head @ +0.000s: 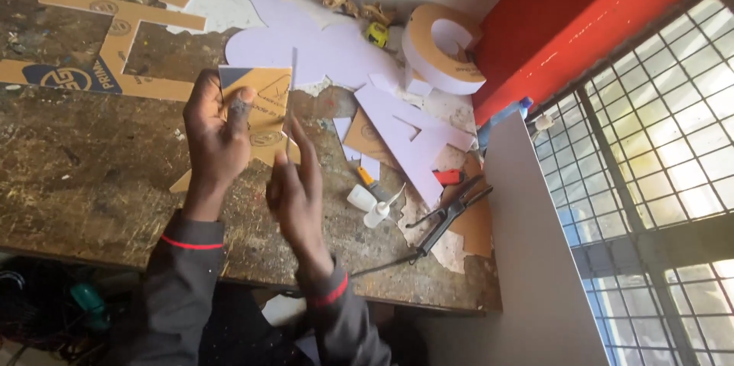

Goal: Peeling the protective brown paper film from white acrylic letters in a sign shop.

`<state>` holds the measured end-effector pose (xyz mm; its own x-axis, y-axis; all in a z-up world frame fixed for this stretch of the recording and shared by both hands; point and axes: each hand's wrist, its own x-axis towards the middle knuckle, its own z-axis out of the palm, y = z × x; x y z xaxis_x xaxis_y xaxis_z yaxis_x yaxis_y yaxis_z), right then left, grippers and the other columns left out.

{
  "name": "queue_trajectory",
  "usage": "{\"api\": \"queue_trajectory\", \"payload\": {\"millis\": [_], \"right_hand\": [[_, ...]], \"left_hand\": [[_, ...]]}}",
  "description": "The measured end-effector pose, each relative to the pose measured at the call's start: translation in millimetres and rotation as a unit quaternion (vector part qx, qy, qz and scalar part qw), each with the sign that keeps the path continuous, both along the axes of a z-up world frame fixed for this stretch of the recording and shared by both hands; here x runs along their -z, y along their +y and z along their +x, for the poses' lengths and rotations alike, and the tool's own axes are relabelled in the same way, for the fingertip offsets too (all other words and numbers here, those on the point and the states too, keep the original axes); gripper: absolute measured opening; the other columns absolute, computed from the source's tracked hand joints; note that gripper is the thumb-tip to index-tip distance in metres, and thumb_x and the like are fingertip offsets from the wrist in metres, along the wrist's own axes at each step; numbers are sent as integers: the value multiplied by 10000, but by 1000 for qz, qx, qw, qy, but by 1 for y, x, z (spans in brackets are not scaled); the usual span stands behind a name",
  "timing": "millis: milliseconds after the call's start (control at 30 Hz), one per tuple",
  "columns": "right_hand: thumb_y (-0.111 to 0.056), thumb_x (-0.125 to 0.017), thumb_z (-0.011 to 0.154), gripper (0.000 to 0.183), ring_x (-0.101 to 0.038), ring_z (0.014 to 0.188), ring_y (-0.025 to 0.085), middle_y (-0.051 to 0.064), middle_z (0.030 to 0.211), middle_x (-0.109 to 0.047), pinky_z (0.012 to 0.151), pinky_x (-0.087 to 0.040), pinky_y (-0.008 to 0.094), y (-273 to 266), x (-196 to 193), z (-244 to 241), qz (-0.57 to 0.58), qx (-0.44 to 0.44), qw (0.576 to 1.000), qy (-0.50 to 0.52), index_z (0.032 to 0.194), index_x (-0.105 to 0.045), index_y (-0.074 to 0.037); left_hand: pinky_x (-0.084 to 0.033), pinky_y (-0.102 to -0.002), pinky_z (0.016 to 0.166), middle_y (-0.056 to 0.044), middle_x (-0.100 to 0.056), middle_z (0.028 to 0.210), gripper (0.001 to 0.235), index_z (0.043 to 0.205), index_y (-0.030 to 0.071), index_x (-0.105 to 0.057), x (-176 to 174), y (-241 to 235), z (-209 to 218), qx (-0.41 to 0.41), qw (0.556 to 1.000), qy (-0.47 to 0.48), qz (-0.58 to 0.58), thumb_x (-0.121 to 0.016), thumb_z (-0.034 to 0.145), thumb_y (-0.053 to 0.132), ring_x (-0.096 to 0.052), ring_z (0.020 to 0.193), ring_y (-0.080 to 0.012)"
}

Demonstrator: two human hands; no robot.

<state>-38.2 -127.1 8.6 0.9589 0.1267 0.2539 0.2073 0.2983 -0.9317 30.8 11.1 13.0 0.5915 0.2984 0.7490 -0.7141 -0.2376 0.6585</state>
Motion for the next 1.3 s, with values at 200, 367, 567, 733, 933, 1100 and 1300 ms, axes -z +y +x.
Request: {"api": "queue_trajectory", "payload": {"millis": [200,367,567,733,933,1100,1300], "right_hand": [[-107,-457,1215,603,-523,474,56,-40,621,-515,404,-360,196,31,60,32,22,35,999,-1,1788,-292,-23],[-115,-478,1197,613,-492,487,61,-16,639,-490,421,-357,210,11,5,-21,76,-3,995,66,1798,-361,-77],[-149,-477,1209,595,-477,411,87,4,655,-484,353,-373,198,3,38,22,83,-18,994,75,1787,-355,-72],[-141,-443,1192,629,-465,337,104,18,621,-445,316,-343,224,-25,21,-29,150,-36,984,91,1805,-328,-64],[-175,-440,1195,636,-350,432,78,-32,657,-484,352,-349,253,4,12,-43,-18,-28,994,107,1821,-329,-173],[-234,-450,1179,682,-373,514,51,-78,705,-456,419,-341,226,4,15,8,-33,-11,993,116,1842,-296,-184],[-287,-499,1161,692,-363,452,75,-9,647,-467,386,-348,253,-7,-3,-29,-24,12,996,85,1820,-335,-153]], "left_hand": [[-615,-605,1000,-146,-582,1109,127,1310,-63,-626,-3,1,-10,13,1000,9,2,-595,1211,11,-665,1107,-305],[-610,-575,969,-147,-579,1081,145,1305,-69,-629,-9,-4,-9,-4,1000,4,-12,-606,1199,28,-664,1116,-292],[-600,-573,1006,-173,-607,1117,166,1328,-67,-641,-6,-1,-14,5,1000,23,-2,-609,1208,43,-682,1176,-321],[-604,-607,1022,-206,-648,1119,184,1334,-56,-661,28,5,3,-4,999,37,-23,-639,1200,69,-717,1160,-384],[-739,-399,882,-206,-854,1185,222,1319,-18,-612,34,9,0,33,984,170,41,-659,1132,91,-869,1132,-331],[-736,-464,1000,-217,-735,1367,425,1530,27,-557,31,6,-1,70,986,152,3,-633,1123,121,-787,1228,-356],[-654,-396,962,-143,-844,1165,347,1277,26,-689,14,-11,-17,-26,990,134,18,-861,1017,178,-850,1065,-270]]}}
